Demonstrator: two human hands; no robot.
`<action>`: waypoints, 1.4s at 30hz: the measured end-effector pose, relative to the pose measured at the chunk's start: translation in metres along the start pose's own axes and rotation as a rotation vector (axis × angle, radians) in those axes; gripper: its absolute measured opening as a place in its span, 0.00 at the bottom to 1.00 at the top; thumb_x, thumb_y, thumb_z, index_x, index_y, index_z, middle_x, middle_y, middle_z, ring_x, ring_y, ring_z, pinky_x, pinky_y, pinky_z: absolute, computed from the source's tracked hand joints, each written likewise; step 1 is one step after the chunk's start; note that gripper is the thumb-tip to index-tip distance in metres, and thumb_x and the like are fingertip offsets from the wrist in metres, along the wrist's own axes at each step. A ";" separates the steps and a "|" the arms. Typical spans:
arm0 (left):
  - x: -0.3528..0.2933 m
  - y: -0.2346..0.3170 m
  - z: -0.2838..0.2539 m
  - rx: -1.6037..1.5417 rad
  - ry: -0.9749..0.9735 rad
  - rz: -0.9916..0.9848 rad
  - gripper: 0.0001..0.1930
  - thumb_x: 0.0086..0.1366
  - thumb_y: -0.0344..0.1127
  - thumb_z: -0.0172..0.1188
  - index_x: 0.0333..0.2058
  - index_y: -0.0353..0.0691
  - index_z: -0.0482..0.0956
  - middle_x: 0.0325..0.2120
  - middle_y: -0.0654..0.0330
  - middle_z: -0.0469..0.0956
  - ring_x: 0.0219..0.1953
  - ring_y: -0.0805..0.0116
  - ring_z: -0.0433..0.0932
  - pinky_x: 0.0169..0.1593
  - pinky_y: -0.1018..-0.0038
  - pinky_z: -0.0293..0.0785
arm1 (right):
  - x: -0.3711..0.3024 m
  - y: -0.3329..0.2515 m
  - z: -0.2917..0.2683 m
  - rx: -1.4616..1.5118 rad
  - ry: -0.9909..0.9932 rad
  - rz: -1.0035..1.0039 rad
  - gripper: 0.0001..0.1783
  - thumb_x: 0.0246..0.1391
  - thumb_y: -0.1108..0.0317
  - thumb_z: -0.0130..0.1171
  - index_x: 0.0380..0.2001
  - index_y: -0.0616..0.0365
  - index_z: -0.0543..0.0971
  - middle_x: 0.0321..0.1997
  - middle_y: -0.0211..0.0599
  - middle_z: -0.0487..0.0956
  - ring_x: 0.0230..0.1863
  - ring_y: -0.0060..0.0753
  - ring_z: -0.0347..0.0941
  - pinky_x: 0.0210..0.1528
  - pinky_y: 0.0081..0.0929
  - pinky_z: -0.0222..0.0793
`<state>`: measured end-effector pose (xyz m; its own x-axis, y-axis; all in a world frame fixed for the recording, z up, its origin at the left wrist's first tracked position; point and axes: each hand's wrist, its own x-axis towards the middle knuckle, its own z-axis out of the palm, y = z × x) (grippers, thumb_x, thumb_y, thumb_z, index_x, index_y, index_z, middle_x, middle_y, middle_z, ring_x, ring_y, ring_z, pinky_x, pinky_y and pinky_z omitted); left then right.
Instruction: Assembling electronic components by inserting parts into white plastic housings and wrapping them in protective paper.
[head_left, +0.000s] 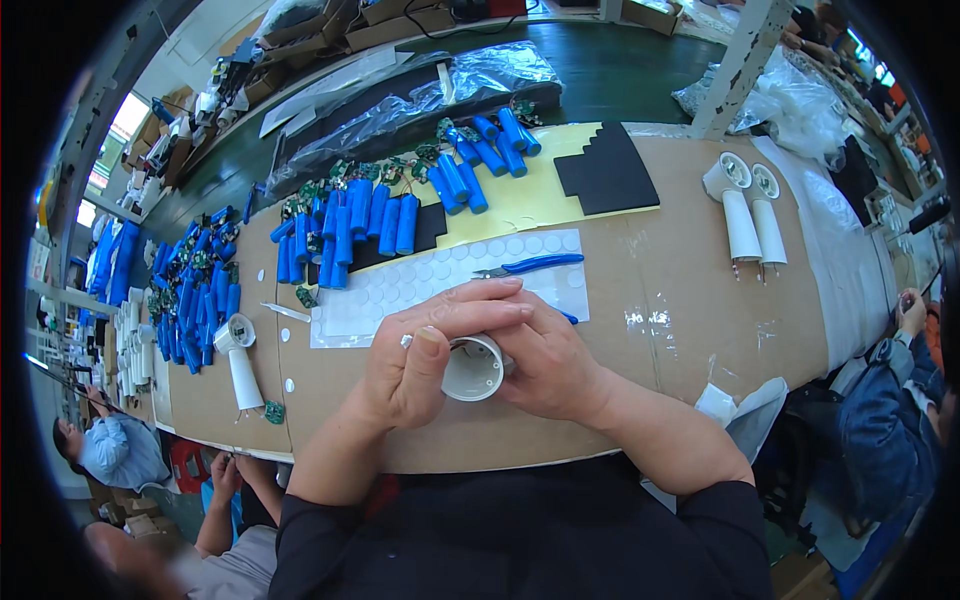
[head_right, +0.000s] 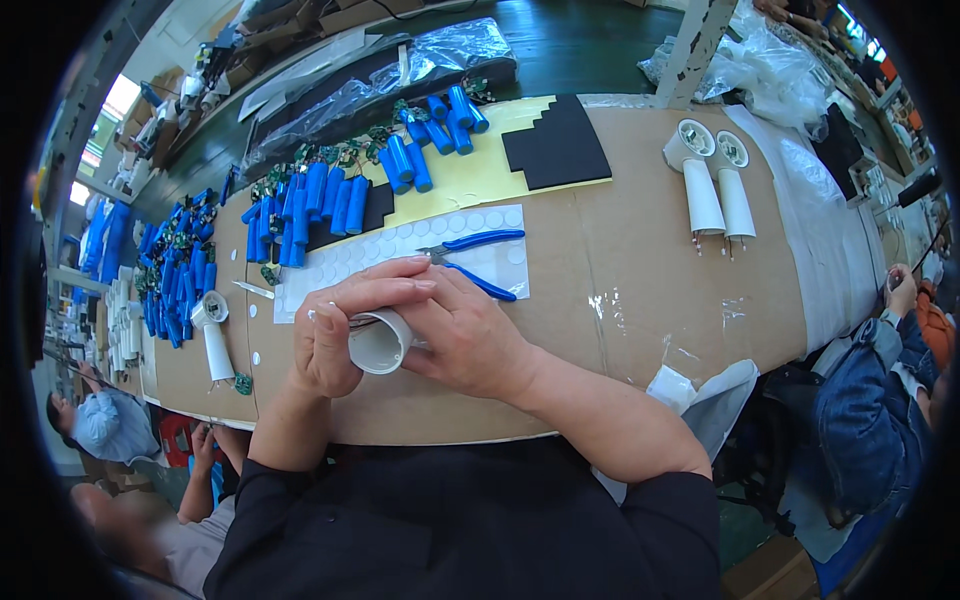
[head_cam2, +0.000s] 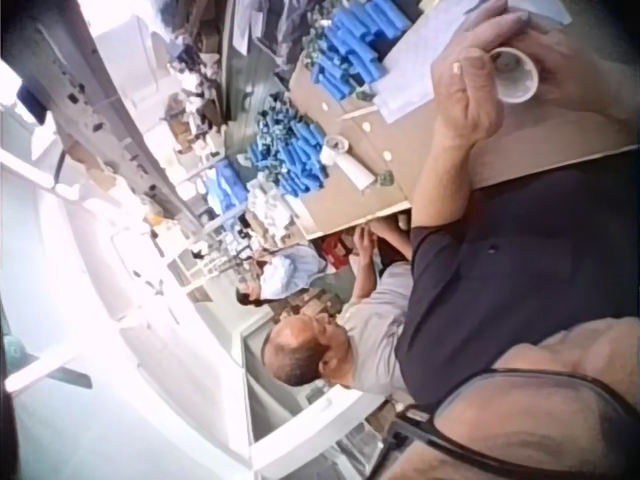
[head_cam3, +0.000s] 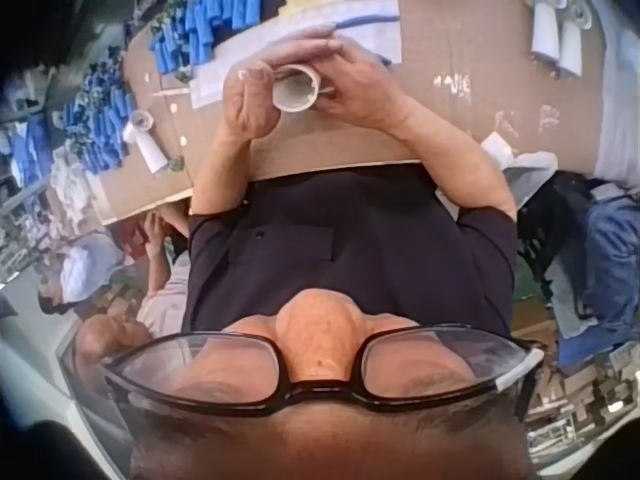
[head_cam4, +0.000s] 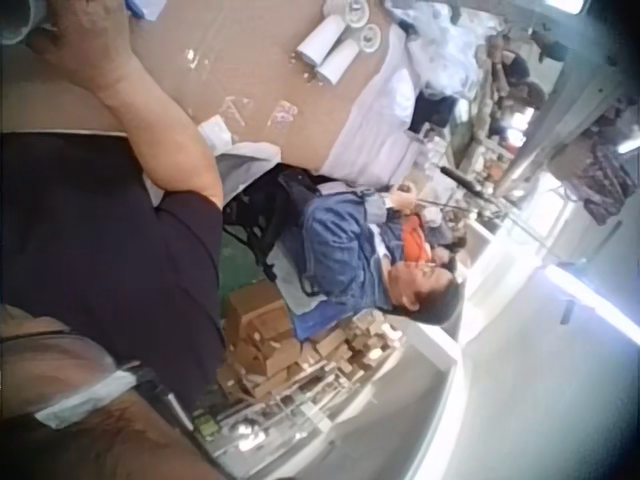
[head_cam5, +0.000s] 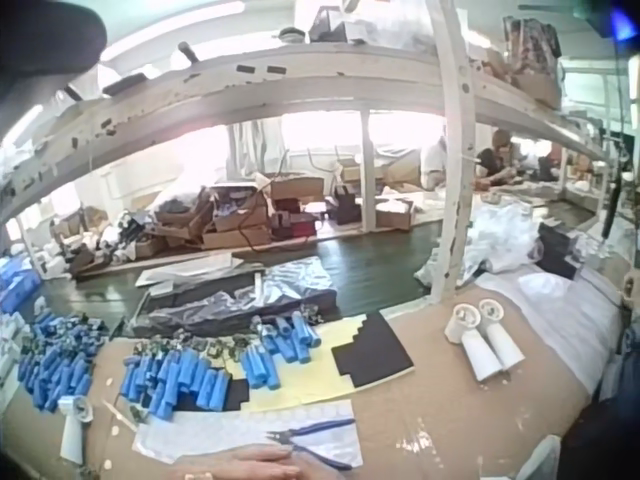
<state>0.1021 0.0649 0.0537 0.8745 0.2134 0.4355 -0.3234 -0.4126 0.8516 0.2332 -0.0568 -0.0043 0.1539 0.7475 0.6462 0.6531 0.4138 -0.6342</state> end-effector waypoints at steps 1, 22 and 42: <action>-0.002 -0.003 0.000 -0.014 0.013 0.025 0.32 0.79 0.49 0.29 0.50 0.29 0.80 0.47 0.46 0.82 0.58 0.44 0.75 0.63 0.56 0.67 | 0.000 0.000 0.001 0.000 -0.007 -0.003 0.31 0.39 0.69 0.73 0.50 0.58 0.73 0.48 0.49 0.75 0.52 0.56 0.73 0.56 0.46 0.71; -0.050 -0.003 -0.020 0.182 0.242 0.171 0.31 0.79 0.49 0.32 0.35 0.33 0.81 0.27 0.53 0.83 0.26 0.58 0.82 0.34 0.66 0.78 | 0.022 0.014 -0.012 -0.251 -0.127 0.194 0.10 0.53 0.69 0.65 0.39 0.58 0.81 0.38 0.43 0.80 0.44 0.48 0.77 0.46 0.40 0.73; -0.051 -0.010 -0.028 0.003 0.306 0.190 0.19 0.72 0.36 0.43 0.34 0.33 0.84 0.27 0.53 0.84 0.28 0.59 0.84 0.34 0.67 0.79 | 0.112 0.102 0.031 -0.721 -0.617 -0.165 0.07 0.52 0.69 0.62 0.36 0.55 0.79 0.36 0.34 0.78 0.42 0.38 0.77 0.43 0.34 0.75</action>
<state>0.0504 0.0833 0.0312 0.6500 0.3876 0.6536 -0.4683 -0.4731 0.7462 0.2935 0.0852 -0.0096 -0.2632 0.9352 0.2367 0.9620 0.2731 -0.0093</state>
